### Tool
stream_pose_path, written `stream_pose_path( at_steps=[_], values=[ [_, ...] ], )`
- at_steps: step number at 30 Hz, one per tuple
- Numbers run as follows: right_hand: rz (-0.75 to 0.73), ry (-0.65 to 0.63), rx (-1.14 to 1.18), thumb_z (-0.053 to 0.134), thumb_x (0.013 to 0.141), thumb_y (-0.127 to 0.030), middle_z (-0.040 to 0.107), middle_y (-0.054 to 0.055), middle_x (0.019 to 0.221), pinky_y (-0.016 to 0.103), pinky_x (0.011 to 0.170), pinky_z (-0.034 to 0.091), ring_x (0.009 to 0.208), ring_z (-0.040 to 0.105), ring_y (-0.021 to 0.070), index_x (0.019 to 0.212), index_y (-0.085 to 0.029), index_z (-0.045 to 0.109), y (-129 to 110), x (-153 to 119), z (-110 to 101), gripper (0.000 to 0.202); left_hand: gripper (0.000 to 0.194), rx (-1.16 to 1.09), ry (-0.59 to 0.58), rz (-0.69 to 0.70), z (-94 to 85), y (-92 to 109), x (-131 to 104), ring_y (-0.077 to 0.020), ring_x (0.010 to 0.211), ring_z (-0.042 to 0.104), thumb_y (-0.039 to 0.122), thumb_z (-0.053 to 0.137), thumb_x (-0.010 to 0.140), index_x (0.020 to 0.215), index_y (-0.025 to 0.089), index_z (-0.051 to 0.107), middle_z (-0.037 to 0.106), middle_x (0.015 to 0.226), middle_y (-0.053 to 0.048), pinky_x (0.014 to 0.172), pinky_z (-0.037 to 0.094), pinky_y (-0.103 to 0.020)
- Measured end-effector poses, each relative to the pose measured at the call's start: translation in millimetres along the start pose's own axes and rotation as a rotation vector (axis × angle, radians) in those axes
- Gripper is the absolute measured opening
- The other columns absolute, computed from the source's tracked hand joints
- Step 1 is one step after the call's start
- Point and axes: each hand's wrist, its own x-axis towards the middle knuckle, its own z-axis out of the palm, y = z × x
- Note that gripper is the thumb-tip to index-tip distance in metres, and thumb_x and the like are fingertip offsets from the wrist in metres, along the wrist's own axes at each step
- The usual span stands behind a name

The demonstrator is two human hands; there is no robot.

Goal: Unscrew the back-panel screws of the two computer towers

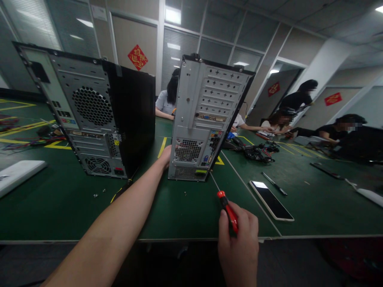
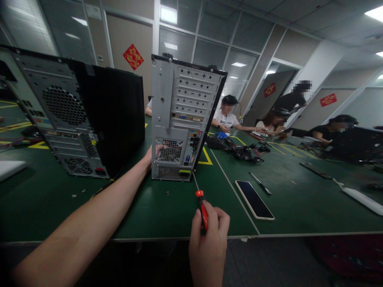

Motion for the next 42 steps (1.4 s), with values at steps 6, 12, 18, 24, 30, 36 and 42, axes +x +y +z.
stream_pose_path(
  at_steps=[6, 12, 18, 24, 30, 36, 42],
  values=[
    [0.01, 0.017, 0.009, 0.056, 0.106, -0.038, 0.057, 0.012, 0.115, 0.041, 0.082, 0.057, 0.101, 0.064, 0.0249, 0.122, -0.018, 0.07, 3, -1, 2, 0.029, 0.032, 0.006, 0.032, 0.0, 1.1, 1, -2, -0.0236, 0.073, 0.075, 0.035, 0.084, 0.07, 0.095, 0.016, 0.079, 0.077, 0.075, -0.005, 0.075, 0.062, -0.035],
    [-0.049, 0.009, 0.021, 0.054, 0.105, -0.03, 0.057, 0.014, 0.117, 0.042, 0.086, 0.055, 0.105, 0.062, 0.0257, 0.125, -0.015, 0.065, -1, 1, -1, 0.028, 0.025, -0.028, -0.001, -0.025, -2.1, -5, 6, -0.0213, 0.069, 0.073, 0.031, 0.083, 0.071, 0.089, 0.014, 0.079, 0.077, 0.075, -0.006, 0.073, 0.062, -0.034],
    [0.011, 0.006, -0.026, 0.049, 0.11, -0.038, 0.063, 0.012, 0.114, 0.04, 0.081, 0.057, 0.101, 0.066, 0.0247, 0.128, -0.018, 0.069, 1, -1, 0, 0.033, 0.023, -0.036, -0.008, -0.029, -1.5, -5, 5, -0.0211, 0.069, 0.073, 0.03, 0.081, 0.073, 0.089, 0.014, 0.078, 0.077, 0.077, -0.006, 0.073, 0.06, -0.034],
    [0.005, 0.036, -0.003, 0.056, 0.106, -0.041, 0.057, 0.014, 0.117, 0.043, 0.082, 0.059, 0.102, 0.065, 0.0255, 0.126, -0.016, 0.071, 3, 0, 1, 0.036, 0.023, -0.007, 0.005, -0.022, -0.9, 0, -1, -0.0196, 0.065, 0.07, 0.03, 0.082, 0.073, 0.09, 0.015, 0.078, 0.076, 0.075, -0.006, 0.067, 0.059, -0.032],
    [0.017, 0.021, -0.011, 0.053, 0.107, -0.037, 0.06, 0.014, 0.118, 0.041, 0.08, 0.059, 0.101, 0.067, 0.0251, 0.128, -0.016, 0.069, 0, 0, 0, 0.033, 0.023, 0.0, -0.02, -0.015, -0.6, -2, 2, -0.0207, 0.07, 0.072, 0.03, 0.08, 0.072, 0.087, 0.014, 0.079, 0.079, 0.08, -0.008, 0.071, 0.06, -0.032],
    [0.076, 0.018, -0.038, 0.048, 0.11, -0.043, 0.064, 0.013, 0.111, 0.04, 0.076, 0.056, 0.094, 0.068, 0.0244, 0.126, -0.018, 0.073, 3, 0, 0, 0.039, 0.027, -0.01, -0.006, 0.008, 0.2, -3, 4, -0.0244, 0.075, 0.075, 0.034, 0.082, 0.072, 0.091, 0.015, 0.08, 0.078, 0.077, -0.007, 0.074, 0.062, -0.035],
    [0.009, 0.018, -0.021, 0.055, 0.104, -0.04, 0.063, 0.016, 0.115, 0.043, 0.084, 0.057, 0.101, 0.068, 0.0268, 0.125, -0.014, 0.07, 2, 2, 0, 0.037, 0.024, 0.003, -0.016, 0.002, -2.4, -1, 1, -0.0236, 0.075, 0.075, 0.032, 0.081, 0.074, 0.091, 0.015, 0.08, 0.079, 0.079, -0.008, 0.075, 0.062, -0.035]
  ],
)
